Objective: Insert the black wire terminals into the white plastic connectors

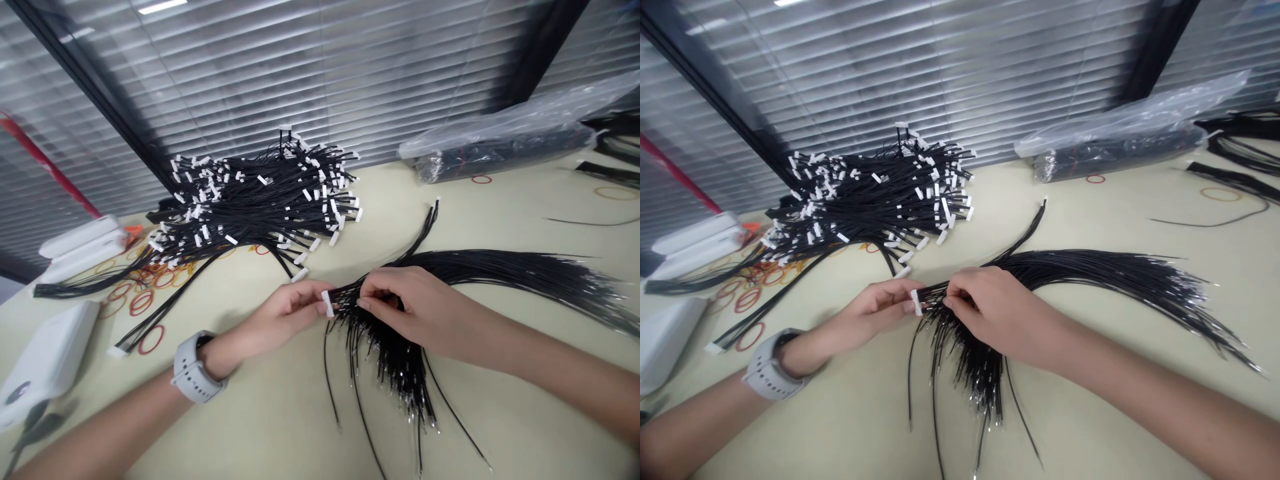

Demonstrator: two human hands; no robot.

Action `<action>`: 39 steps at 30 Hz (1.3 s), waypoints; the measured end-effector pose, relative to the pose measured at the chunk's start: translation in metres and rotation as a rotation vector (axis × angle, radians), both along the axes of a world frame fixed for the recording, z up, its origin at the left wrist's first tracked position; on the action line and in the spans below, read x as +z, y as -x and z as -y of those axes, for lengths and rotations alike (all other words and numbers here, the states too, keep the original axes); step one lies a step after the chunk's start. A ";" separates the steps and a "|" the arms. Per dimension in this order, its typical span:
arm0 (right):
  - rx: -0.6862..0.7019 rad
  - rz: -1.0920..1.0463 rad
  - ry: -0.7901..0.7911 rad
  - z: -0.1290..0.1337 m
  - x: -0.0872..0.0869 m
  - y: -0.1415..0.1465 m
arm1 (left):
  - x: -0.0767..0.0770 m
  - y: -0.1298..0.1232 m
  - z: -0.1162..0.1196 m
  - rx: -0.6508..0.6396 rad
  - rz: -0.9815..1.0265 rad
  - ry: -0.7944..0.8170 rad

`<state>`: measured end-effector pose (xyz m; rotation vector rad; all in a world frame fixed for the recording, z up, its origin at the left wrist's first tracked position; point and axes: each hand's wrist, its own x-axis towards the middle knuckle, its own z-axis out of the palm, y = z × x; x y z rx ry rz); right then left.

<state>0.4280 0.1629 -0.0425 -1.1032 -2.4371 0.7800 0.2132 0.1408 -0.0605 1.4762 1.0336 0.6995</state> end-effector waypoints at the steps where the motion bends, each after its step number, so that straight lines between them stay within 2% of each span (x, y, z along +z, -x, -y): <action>1: 0.009 0.003 -0.004 0.000 0.000 0.000 | 0.000 0.000 0.000 -0.002 -0.001 -0.003; 16: 0.094 0.018 -0.065 -0.001 -0.003 -0.002 | -0.002 0.002 -0.001 -0.017 -0.002 -0.019; 27: 0.023 0.028 -0.049 0.000 -0.001 0.001 | -0.002 0.001 0.000 -0.029 0.006 -0.027; 39: -0.094 -0.031 0.157 -0.001 -0.002 0.002 | -0.003 0.002 0.000 -0.083 -0.026 -0.041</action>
